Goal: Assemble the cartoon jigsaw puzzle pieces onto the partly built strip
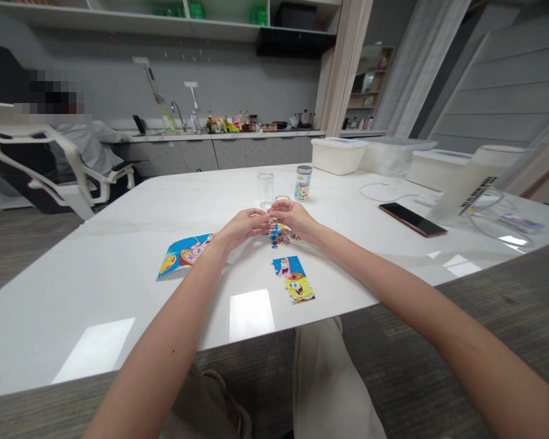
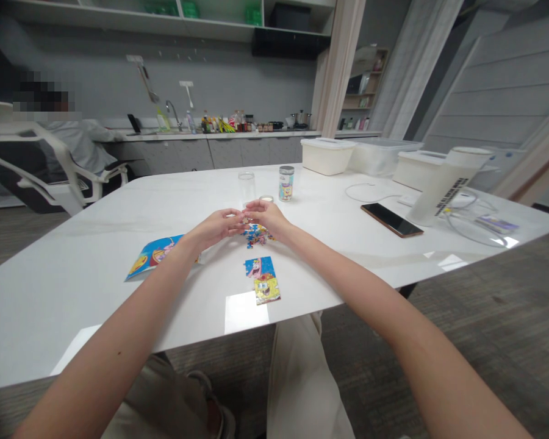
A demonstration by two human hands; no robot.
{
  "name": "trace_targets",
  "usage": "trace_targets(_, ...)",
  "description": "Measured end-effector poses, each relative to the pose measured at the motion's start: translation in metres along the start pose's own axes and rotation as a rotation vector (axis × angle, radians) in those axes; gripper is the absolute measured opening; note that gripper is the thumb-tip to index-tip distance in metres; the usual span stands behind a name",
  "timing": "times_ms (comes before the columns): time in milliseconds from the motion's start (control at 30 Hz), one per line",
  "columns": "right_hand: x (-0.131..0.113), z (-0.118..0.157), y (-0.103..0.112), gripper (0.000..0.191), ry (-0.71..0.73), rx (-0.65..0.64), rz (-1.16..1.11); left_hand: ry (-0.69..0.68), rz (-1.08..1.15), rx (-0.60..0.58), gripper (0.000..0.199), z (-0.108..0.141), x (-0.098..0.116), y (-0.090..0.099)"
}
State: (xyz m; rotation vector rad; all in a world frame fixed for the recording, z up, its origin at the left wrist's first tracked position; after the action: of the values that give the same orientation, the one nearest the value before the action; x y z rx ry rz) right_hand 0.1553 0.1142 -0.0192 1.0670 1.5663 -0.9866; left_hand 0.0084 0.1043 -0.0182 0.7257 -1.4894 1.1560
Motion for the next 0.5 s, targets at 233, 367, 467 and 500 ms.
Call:
trace_targets(233,0.0024,-0.001,-0.0002,0.031,0.005,-0.022,0.005,-0.005,-0.014,-0.019,0.023,0.0014,0.0019,0.0001)
trace_targets(367,0.0021,-0.0015,0.0008,0.031,0.035,-0.012,0.01,0.035,-0.032,-0.062,0.02,0.0042,0.0009,-0.0035)
trace_targets(467,0.0009,-0.0013,0.0006,0.031,0.037,-0.01,0.006,0.034,-0.032,-0.078,0.02,0.0055,0.0013,-0.0053)
trace_targets(500,0.0002,-0.0011,0.0003,0.031,0.034,-0.012,0.001,0.029,-0.029,-0.077,0.021,0.0056,0.0017,-0.0055)
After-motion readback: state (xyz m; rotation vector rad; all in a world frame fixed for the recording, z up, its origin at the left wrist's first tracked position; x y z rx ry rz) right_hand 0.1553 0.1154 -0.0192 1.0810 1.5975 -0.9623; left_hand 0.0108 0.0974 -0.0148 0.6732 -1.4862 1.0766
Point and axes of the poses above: each hand's wrist, its own z-axis away from the middle knuckle, its own y-axis out of the back of the hand, x = y × z, the point moved 4 cm from there along -z, towards the middle knuckle, and after that the axes turned 9 degrees about z, right-handed, at the moved point
